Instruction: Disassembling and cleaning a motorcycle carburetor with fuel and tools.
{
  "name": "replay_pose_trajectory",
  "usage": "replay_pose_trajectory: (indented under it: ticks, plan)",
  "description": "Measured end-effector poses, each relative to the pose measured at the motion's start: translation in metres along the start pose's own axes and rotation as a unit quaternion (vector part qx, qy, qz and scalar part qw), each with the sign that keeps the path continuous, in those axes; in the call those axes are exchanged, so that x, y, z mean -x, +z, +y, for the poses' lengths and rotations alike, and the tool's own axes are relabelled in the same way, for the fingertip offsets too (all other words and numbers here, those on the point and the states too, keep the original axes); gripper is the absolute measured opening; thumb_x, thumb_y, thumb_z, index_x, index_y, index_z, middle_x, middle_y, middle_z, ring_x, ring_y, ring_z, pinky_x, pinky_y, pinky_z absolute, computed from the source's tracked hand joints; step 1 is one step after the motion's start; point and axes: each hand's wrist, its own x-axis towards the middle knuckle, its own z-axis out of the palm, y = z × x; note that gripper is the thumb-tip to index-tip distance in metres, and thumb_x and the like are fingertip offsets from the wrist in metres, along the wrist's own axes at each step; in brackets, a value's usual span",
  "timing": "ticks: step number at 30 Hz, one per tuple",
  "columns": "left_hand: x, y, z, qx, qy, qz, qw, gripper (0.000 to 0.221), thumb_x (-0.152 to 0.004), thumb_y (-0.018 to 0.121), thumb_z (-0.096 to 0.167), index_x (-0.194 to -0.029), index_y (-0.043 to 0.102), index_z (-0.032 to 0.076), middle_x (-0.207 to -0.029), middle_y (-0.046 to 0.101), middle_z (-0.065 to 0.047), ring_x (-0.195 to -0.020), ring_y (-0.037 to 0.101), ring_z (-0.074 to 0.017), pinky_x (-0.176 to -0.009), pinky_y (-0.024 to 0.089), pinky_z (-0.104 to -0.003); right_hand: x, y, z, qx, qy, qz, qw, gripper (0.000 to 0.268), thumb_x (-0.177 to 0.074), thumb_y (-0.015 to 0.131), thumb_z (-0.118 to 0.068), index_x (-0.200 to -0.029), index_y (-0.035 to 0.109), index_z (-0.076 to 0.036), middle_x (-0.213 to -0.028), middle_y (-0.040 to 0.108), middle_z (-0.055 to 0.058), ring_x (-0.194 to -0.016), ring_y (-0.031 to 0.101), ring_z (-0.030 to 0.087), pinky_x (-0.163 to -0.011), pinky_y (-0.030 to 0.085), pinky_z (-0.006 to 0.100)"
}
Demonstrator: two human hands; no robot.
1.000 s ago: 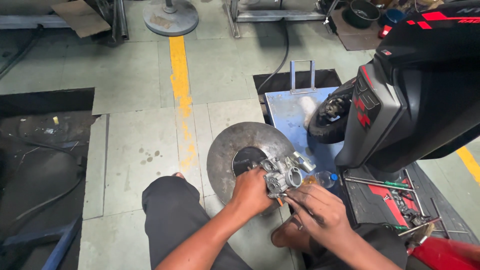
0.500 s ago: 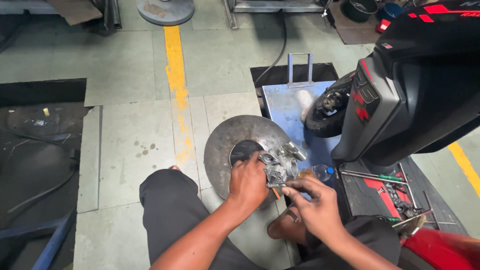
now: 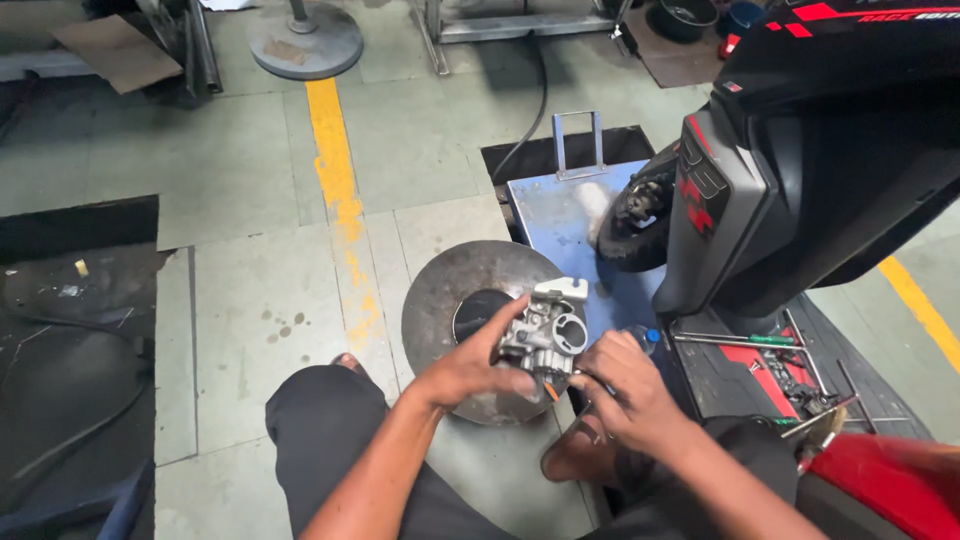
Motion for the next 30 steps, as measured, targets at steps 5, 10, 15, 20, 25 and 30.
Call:
replay_pose_trajectory:
  ticks: [5, 10, 15, 20, 25, 30]
  plan:
    - [-0.004, 0.002, -0.039, 0.365, -0.111, -0.047, 0.923, 0.094, -0.081, 0.08, 0.039, -0.156, 0.037, 0.002, -0.147, 0.055, -0.015, -0.136, 0.055, -0.0234, -0.112, 0.046, -0.035, -0.015, -0.017, -0.007, 0.028, -0.099, -0.093, 0.99, 0.015, -0.08, 0.076, -0.012, -0.091, 0.067, -0.006, -0.084, 0.058, 0.008, -0.078, 0.054, 0.028, -0.07, 0.039, 0.04]
    - [-0.004, 0.015, -0.008, 0.208, -0.079, 0.041, 0.974, 0.053, -0.088, 0.078, 0.031, -0.126, 0.064, -0.003, -0.119, 0.063, -0.012, -0.109, 0.065, -0.0193, -0.094, 0.054, -0.032, 0.0, 0.0, 0.0, 0.088, -0.117, -0.114, 0.983, 0.019, -0.082, 0.079, -0.019, -0.089, 0.066, -0.007, -0.083, 0.054, 0.008, -0.08, 0.054, 0.029, -0.071, 0.042, 0.041]
    - [-0.007, 0.009, -0.002, 0.281, -0.116, 0.009, 0.953, 0.047, -0.082, 0.08, 0.022, -0.119, 0.063, -0.001, -0.111, 0.071, -0.012, -0.104, 0.069, -0.0196, -0.091, 0.058, -0.034, -0.004, -0.005, -0.008, 0.106, -0.101, -0.072, 0.987, 0.029, -0.077, 0.081, -0.027, -0.094, 0.07, -0.007, -0.084, 0.057, 0.006, -0.079, 0.055, 0.028, -0.069, 0.041, 0.041]
    - [-0.004, 0.013, 0.013, 0.282, -0.153, -0.025, 0.947, 0.054, -0.072, 0.082, 0.013, -0.121, 0.061, 0.01, -0.109, 0.071, -0.011, -0.1, 0.07, -0.0186, -0.087, 0.06, -0.034, -0.008, -0.012, -0.007, 0.106, -0.108, -0.109, 0.982, 0.031, -0.078, 0.08, -0.028, -0.098, 0.071, -0.006, -0.084, 0.058, 0.007, -0.081, 0.056, 0.028, -0.07, 0.043, 0.041]
    - [-0.004, 0.025, 0.01, 0.301, -0.069, 0.036, 0.95, 0.044, -0.075, 0.079, 0.008, -0.115, 0.063, 0.003, -0.118, 0.07, -0.009, -0.102, 0.068, -0.015, -0.088, 0.059, -0.033, 0.002, -0.008, -0.001, 0.111, -0.097, -0.086, 0.985, 0.034, -0.076, 0.079, -0.022, -0.103, 0.07, -0.003, -0.096, 0.065, 0.009, -0.088, 0.06, 0.03, -0.076, 0.047, 0.042]
    - [0.0, 0.04, 0.002, 0.329, -0.094, 0.098, 0.934, 0.041, -0.076, 0.077, 0.008, -0.114, 0.063, 0.003, -0.108, 0.069, -0.009, -0.094, 0.068, -0.0172, -0.082, 0.059, -0.032, 0.031, 0.008, -0.002, 0.104, -0.04, -0.005, 0.994, 0.034, -0.071, 0.079, -0.013, -0.101, 0.068, -0.003, -0.097, 0.066, 0.008, -0.092, 0.062, 0.03, -0.084, 0.05, 0.043]
